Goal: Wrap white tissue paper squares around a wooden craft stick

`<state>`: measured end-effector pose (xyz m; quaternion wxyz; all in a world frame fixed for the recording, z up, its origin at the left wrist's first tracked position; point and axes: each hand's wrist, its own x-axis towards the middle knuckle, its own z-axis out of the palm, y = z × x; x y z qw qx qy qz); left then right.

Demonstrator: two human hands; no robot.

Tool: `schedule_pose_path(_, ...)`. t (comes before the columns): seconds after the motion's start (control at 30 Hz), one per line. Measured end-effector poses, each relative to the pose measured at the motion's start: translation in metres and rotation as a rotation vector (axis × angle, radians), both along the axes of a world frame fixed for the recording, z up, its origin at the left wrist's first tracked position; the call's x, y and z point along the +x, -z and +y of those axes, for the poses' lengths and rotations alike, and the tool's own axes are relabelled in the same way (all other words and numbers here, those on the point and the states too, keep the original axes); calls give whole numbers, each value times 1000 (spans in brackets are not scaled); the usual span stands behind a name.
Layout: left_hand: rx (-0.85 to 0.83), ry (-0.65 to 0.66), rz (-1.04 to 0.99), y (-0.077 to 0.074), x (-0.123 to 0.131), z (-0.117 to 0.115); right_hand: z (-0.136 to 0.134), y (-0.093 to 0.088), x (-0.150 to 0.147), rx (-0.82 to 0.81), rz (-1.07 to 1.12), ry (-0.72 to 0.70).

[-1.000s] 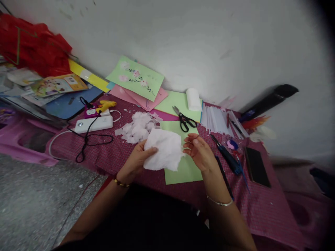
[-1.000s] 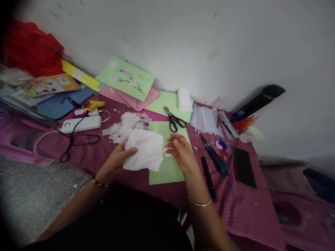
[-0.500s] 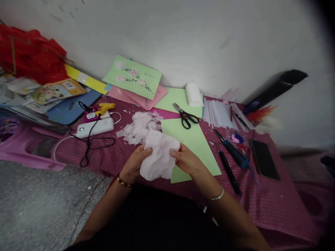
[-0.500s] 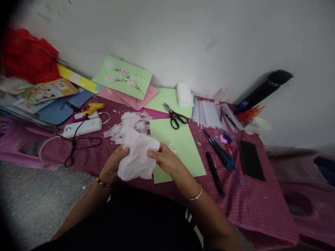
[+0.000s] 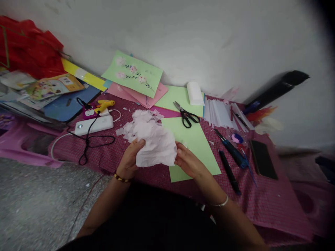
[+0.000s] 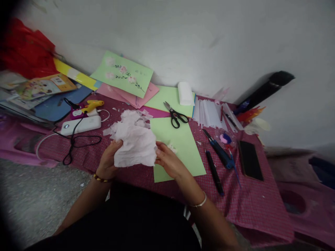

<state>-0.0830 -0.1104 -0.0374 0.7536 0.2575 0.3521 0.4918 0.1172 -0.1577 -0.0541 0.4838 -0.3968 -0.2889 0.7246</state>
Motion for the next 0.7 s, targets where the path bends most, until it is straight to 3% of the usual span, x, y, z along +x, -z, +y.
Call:
schedule_pose_path(0.17, 53, -16, 101, 2, -4, 1, 2, -10, -10, -2, -36, 79)
schedule_pose_path(0.27, 158, -40, 322, 6, -10, 0, 4, -23, -10, 2, -46, 90)
schedule_pose_path(0.37, 527, -295, 756, 3, -13, -3, 3, -32, -6, 3, -72, 97)
schedule_pose_path(0.43, 818, -499, 996, -9, -10, -7, 2, -39, -2, 26, -82, 109)
schedule_pose_path(0.47, 932, -527, 1050, -17, -6, -10, 1, -43, 0, 43, -84, 112)
schedule_pose_path(0.5, 1037, -477, 1029, -27, 0, -13, 1, -46, 2, 65, -87, 114)
schedule_pose_path(0.57, 1133, -108, 896, -47, 16, -18, 0, -53, 5, 116, -104, 121)
schedule_pose_path(0.63, 1054, 210, 762, -62, 34, -20, 1, -57, 8, 169, -120, 132)
schedule_pose_path(0.7, 944, 378, 664, -69, 51, -19, 2, -59, 10, 213, -118, 150)
